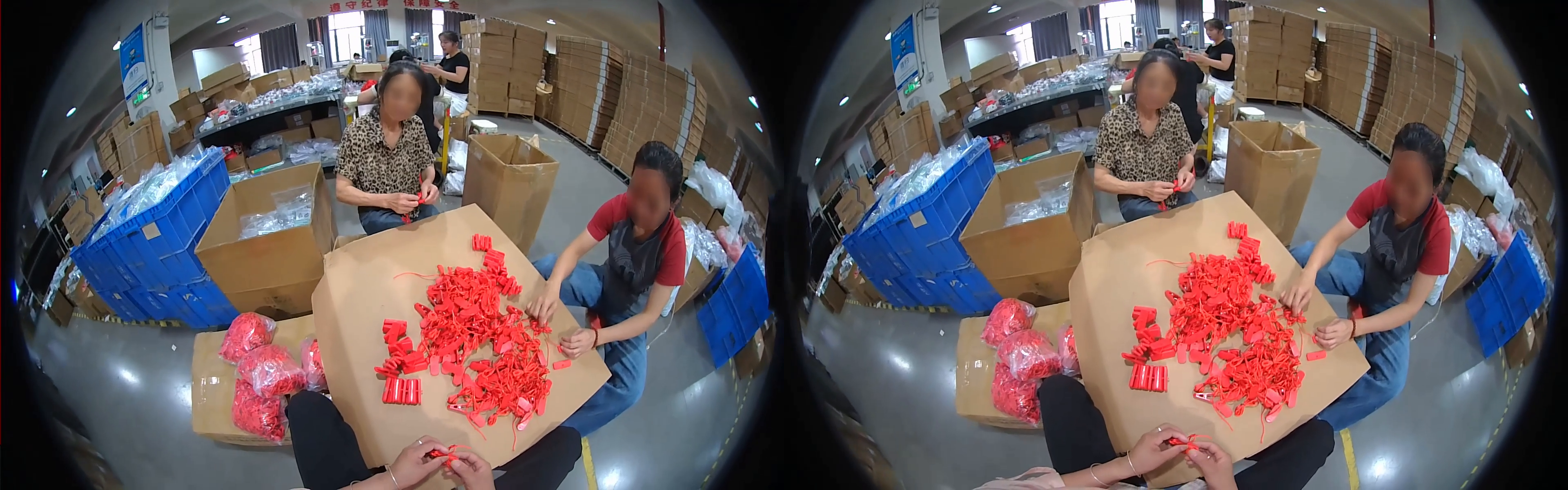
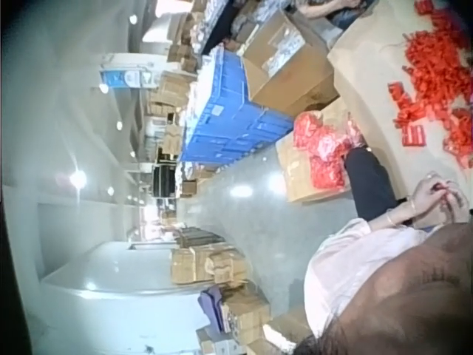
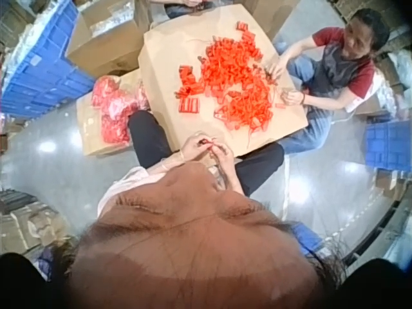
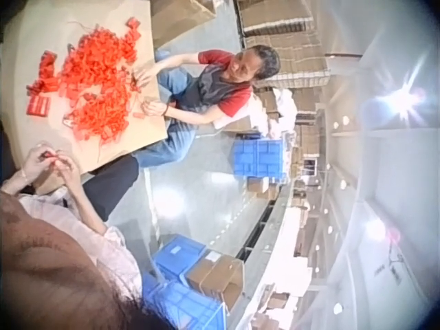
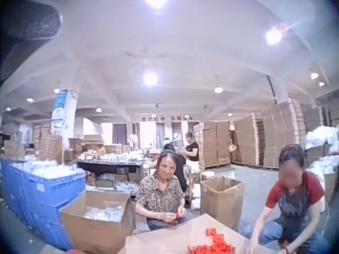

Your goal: The person is sorting and organizing a pile of red product tags on a table with coworkers.

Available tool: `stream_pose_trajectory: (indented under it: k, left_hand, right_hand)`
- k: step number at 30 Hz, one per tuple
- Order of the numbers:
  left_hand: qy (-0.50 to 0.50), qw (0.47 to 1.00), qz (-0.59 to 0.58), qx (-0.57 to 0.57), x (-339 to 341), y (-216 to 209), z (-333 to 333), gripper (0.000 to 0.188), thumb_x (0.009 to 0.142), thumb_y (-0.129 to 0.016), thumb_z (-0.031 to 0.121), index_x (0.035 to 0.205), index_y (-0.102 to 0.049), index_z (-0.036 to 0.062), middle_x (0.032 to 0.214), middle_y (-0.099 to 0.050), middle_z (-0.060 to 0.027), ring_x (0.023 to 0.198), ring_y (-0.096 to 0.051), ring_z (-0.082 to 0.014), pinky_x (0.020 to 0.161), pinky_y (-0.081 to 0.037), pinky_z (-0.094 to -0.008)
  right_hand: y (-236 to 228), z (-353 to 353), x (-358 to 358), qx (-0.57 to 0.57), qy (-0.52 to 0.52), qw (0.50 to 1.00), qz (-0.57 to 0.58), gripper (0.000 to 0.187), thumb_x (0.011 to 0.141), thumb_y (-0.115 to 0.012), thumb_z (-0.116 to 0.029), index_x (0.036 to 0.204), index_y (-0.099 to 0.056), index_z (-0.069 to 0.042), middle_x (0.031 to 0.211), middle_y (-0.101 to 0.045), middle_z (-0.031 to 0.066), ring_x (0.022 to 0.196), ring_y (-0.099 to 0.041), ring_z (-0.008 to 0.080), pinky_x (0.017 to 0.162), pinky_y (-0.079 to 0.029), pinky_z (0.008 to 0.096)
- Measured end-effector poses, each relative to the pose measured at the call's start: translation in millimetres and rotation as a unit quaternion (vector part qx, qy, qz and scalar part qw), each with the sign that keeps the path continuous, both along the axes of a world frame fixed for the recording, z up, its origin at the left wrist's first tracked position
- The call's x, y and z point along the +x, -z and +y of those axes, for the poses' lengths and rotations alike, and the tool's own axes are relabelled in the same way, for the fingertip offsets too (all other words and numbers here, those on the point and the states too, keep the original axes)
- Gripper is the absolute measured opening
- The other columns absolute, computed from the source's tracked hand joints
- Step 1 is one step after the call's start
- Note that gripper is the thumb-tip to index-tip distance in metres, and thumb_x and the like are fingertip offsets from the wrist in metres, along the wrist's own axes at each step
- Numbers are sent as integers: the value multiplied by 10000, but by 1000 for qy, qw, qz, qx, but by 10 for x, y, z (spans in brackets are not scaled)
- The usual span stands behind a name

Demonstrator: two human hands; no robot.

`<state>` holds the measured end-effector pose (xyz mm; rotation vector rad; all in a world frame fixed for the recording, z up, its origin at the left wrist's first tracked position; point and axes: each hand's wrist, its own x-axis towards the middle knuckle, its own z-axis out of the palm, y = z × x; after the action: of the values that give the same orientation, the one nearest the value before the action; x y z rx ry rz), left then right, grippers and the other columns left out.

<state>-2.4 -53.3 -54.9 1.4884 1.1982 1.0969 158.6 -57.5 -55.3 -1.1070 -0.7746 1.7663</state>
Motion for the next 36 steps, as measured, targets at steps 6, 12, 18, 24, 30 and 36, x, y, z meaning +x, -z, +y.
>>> stream_pose_trajectory:
  k: [6, 12, 18, 24, 30, 36]
  left_hand:
    - [-6, 999, 11, -50, 77, -121, -63, 332, 804, -623, 140, 1118, -552, 63, 958, -574, -58, 719, -533, -84, 634, -449, -221]
    - [75, 990, -11, -120, 16, 100, -126, 348, 796, -652, 177, 1099, -561, 32, 832, -595, -17, 651, -496, -39, 606, -433, -190]
    - [89, 977, -47, -188, 69, -80, -128, 232, 834, -598, 74, 1043, -553, -15, 828, -627, -48, 723, -598, -86, 676, -499, -212]
    - [50, 977, -113, -174, -14, -117, -55, 191, 839, -582, 68, 1007, -556, -17, 832, -626, -51, 719, -600, -75, 649, -492, -201]
    - [55, 973, -133, -182, -12, -216, -57, 202, 841, -574, 56, 1025, -541, -20, 850, -619, -59, 734, -600, -81, 656, -492, -202]
    - [34, 968, -177, -175, -118, -203, -46, 174, 837, -565, 34, 1002, -548, -19, 807, -619, -62, 717, -595, -93, 670, -492, -220]
  right_hand:
    - [214, -23, 103, 44, -45, 998, -28, 166, 864, -528, -67, 1012, -546, 6, 883, -592, 61, 777, -561, 105, 636, -455, 212]
    - [233, -138, 179, 54, -38, 998, -6, 127, 844, -559, -6, 970, -561, 5, 845, -600, 32, 745, -566, 77, 649, -472, 197]
    - [140, -163, 200, 87, -48, 995, -1, 148, 846, -548, 6, 993, -560, 17, 857, -605, 50, 739, -558, 72, 623, -453, 189]
    - [95, -106, 244, 253, -158, 910, -287, 364, 732, -706, -134, 1056, -572, -37, 968, -508, 37, 659, -485, 91, 580, -425, 230]
    - [252, -209, 68, 218, -172, 900, -337, 349, 731, -691, -153, 1045, -575, -56, 954, -502, 88, 659, -501, 136, 594, -439, 258]
    - [402, -262, 104, 212, -255, 917, -221, 337, 787, -636, -92, 1114, -559, -69, 910, -549, 33, 753, -528, 99, 672, -454, 239]
